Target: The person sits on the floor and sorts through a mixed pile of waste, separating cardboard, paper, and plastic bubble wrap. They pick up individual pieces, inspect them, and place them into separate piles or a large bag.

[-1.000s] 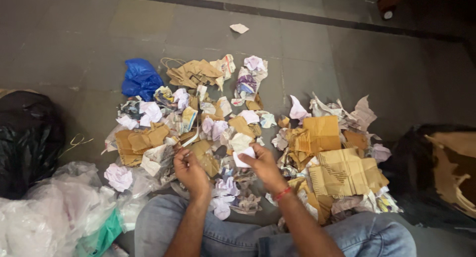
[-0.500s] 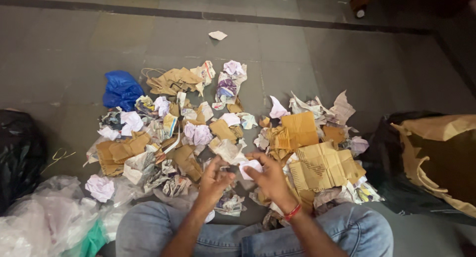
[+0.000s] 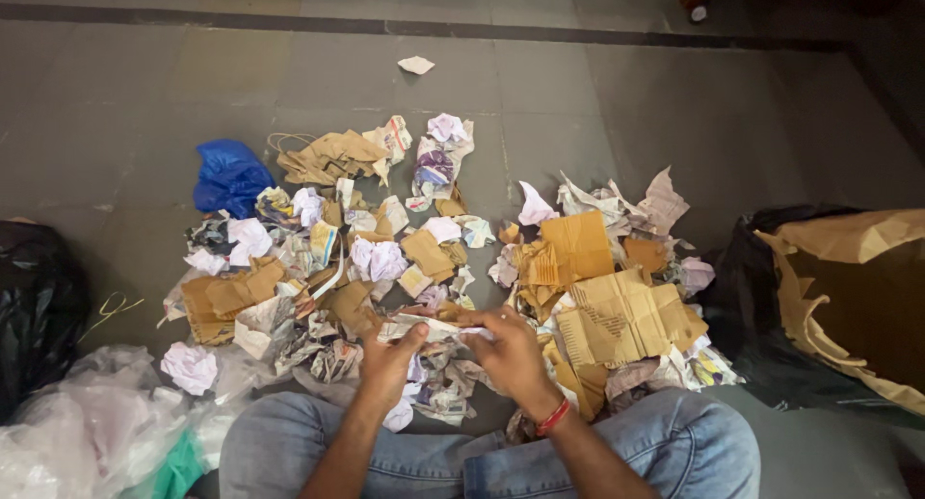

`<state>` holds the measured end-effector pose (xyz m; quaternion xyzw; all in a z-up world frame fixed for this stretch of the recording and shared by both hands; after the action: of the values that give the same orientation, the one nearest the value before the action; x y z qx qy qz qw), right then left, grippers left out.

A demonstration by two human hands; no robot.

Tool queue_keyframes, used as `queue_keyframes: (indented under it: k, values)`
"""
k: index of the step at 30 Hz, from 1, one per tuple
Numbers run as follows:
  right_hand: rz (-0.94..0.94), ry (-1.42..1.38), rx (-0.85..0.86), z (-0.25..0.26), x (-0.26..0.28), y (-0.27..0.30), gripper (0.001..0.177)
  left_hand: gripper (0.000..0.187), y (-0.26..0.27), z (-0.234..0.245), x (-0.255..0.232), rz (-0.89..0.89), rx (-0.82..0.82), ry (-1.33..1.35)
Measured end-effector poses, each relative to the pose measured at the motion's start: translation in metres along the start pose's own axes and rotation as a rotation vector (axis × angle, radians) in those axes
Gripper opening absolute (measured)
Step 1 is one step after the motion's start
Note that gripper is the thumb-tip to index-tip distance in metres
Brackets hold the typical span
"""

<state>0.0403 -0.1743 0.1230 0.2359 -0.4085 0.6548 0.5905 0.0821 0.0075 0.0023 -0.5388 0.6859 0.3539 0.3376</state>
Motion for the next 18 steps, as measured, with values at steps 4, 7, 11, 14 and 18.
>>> queue_keyframes:
  k: [4, 7, 11, 14, 18]
  values:
    - [-0.283, -0.214, 0.189, 0.003, -0.020, -0.003, 0.027, 0.023, 0.003, -0.009, 0.010, 0.037, -0.034, 0.079]
    - [-0.269, 0.067, 0.181, 0.041, -0.029, -0.008, 0.026, 0.023, -0.004, -0.035, 0.024, 0.111, -0.011, 0.067]
    - [-0.076, 0.462, -0.104, 0.116, -0.029, -0.013, 0.029, 0.022, -0.013, -0.085, 0.058, 0.193, -0.073, -0.029]
    - [0.008, 0.592, -0.350, 0.153, -0.026, -0.008, 0.023, 0.023, -0.012, -0.127, 0.091, 0.254, -0.005, -0.075]
    - [0.020, 0.384, -0.373, 0.171, -0.044, -0.008, 0.024, 0.032, -0.021, -0.176, 0.109, 0.009, 0.169, -0.287]
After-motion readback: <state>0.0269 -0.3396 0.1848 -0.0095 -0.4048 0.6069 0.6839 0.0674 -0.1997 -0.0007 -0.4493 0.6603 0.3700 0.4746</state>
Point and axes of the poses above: each hand's wrist, its own y-axis away from the middle knuckle, its own z-axis out of the back of the hand, x = y × z, the point moved 8 cm from there along -y, towards the middle knuckle, and after that the axes turned 5 degrees about y, right-handed, at the moved point
